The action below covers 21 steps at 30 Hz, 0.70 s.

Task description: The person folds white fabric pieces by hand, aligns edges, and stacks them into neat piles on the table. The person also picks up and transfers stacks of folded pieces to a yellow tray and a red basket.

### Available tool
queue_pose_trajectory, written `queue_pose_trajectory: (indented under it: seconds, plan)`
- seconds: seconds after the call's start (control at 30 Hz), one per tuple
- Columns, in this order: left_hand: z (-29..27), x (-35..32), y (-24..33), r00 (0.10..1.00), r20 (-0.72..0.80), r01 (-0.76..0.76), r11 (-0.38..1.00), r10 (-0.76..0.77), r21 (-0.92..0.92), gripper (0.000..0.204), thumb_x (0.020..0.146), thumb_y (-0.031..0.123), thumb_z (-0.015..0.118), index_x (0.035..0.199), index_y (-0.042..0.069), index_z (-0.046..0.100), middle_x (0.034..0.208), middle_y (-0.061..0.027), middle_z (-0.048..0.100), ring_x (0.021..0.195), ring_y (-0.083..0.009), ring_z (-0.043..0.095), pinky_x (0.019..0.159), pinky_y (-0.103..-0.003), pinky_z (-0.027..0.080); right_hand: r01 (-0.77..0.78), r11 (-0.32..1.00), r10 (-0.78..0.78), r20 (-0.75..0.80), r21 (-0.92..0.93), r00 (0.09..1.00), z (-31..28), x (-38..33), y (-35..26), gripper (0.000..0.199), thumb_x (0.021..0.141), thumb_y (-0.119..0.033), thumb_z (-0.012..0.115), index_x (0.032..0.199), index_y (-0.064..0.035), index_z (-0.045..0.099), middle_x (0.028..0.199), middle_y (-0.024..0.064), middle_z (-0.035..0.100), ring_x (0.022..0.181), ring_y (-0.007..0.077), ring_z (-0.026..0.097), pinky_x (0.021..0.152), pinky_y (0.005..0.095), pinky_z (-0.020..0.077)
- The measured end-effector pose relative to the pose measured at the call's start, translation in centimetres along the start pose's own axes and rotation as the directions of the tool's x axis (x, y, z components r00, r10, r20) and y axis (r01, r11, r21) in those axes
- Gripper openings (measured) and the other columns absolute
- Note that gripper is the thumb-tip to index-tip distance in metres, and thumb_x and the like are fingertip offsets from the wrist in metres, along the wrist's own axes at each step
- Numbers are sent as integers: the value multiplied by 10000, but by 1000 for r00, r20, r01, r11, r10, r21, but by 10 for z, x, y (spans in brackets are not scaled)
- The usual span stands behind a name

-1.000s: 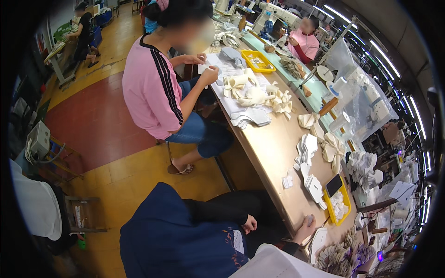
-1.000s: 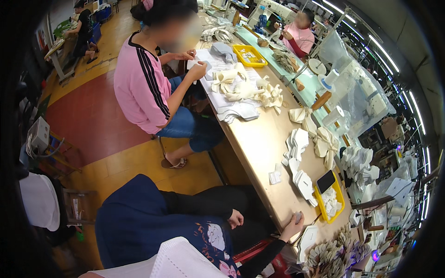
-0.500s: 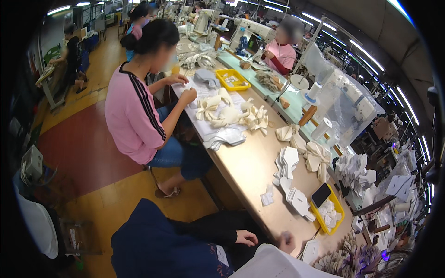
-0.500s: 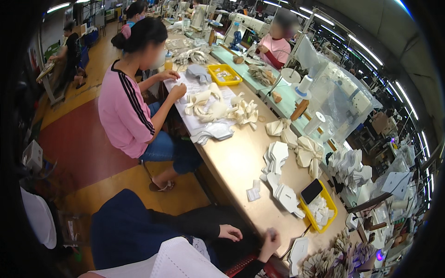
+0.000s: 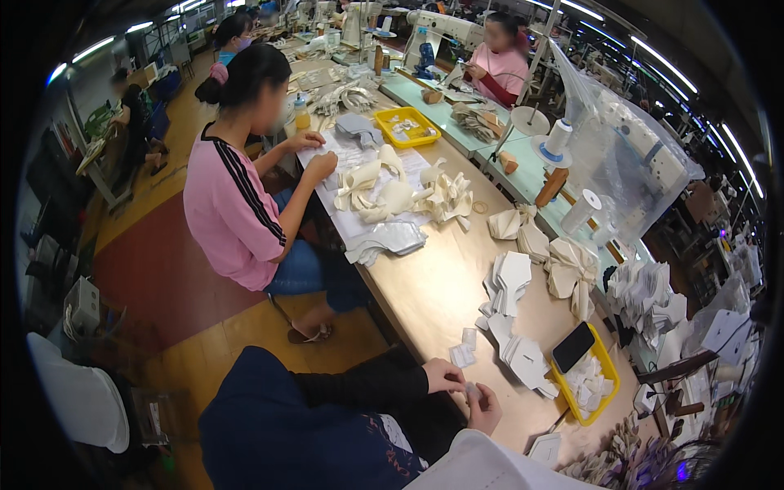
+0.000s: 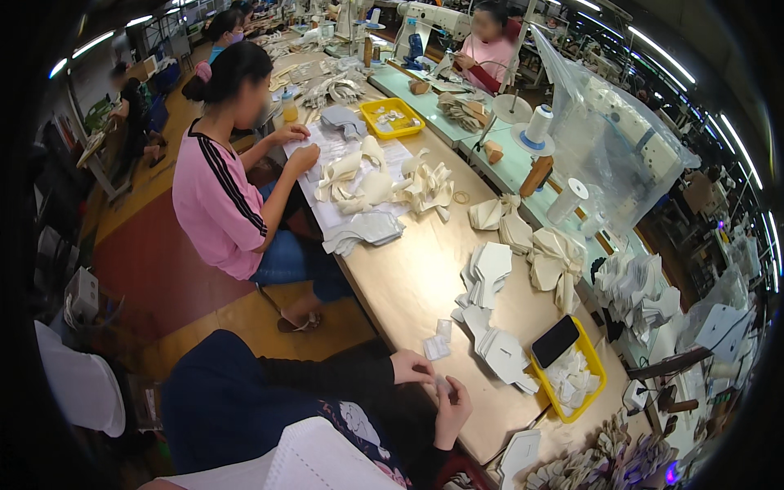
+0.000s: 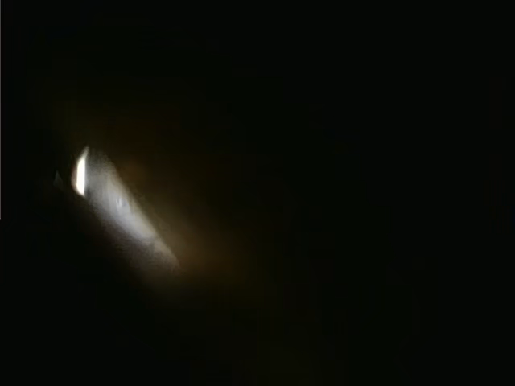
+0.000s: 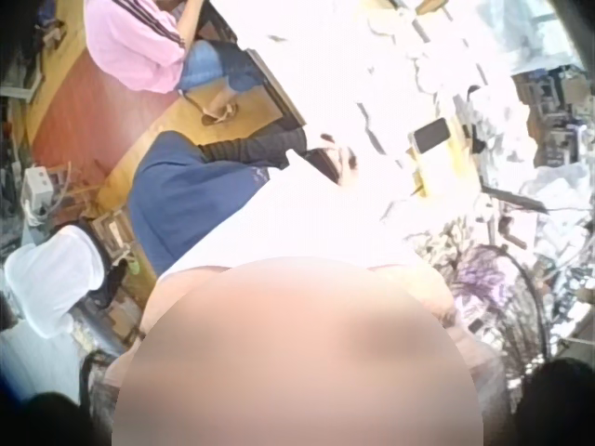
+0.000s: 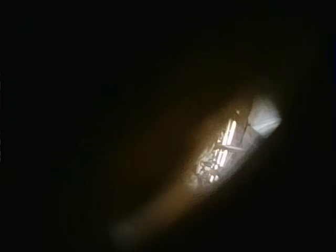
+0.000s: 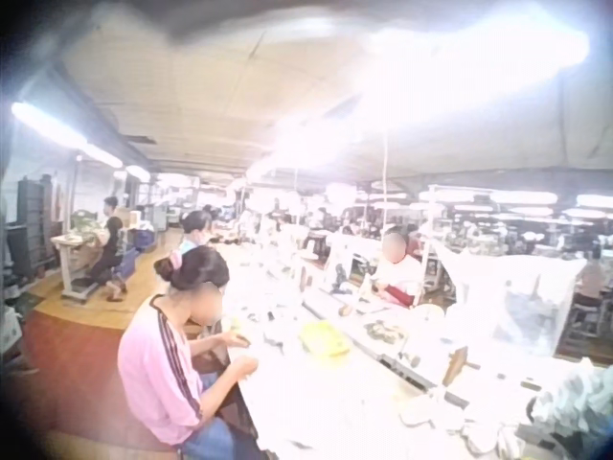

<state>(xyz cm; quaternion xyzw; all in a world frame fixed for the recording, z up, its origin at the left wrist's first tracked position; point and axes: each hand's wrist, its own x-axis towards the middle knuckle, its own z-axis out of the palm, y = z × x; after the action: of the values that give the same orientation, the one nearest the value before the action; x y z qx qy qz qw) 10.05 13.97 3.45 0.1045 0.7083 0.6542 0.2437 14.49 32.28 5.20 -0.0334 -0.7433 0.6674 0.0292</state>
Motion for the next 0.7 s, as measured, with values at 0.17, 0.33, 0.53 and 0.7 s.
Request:
queue_pose_trajectory:
  seconds: [0.17, 0.33, 0.53, 0.7]
  plan:
    - [1, 8, 6, 991, -124, -64, 991, 50, -116, 228, 853, 187, 749, 1003, 26, 687, 863, -32, 688, 830, -100, 641, 785, -256, 508, -95, 993, 88, 97, 74, 991, -8, 24, -12, 141, 878, -17, 665, 996, 61, 667, 808, 61, 666, 718, 99, 605, 660, 214, 475]
    - [10, 0, 7, 992, -126, -45, 982, 22, -185, 226, 804, 148, 778, 974, 18, 707, 793, -68, 705, 732, -110, 672, 682, -254, 551, -79, 997, 82, 280, -22, 957, -17, 26, -21, 135, 869, -1, 665, 987, 63, 672, 822, 60, 671, 723, 104, 608, 659, 220, 482]
    - [27, -5, 8, 987, -127, 72, 977, -98, -199, 189, 879, 52, 689, 1047, -34, 687, 871, -103, 718, 738, -126, 688, 664, -237, 564, 20, 993, 10, 254, -115, 967, -35, 14, -25, 117, 874, -12, 661, 963, 59, 690, 790, 62, 677, 697, 110, 611, 656, 238, 486]
    - [40, 12, 15, 984, -18, 161, 929, -177, -335, 156, 926, 56, 631, 1037, -29, 699, 950, -107, 715, 746, -121, 684, 684, -222, 580, 14, 988, -4, 65, -152, 998, -49, -2, -29, 123, 869, -3, 662, 968, 58, 701, 798, 58, 674, 701, 100, 601, 646, 229, 477]
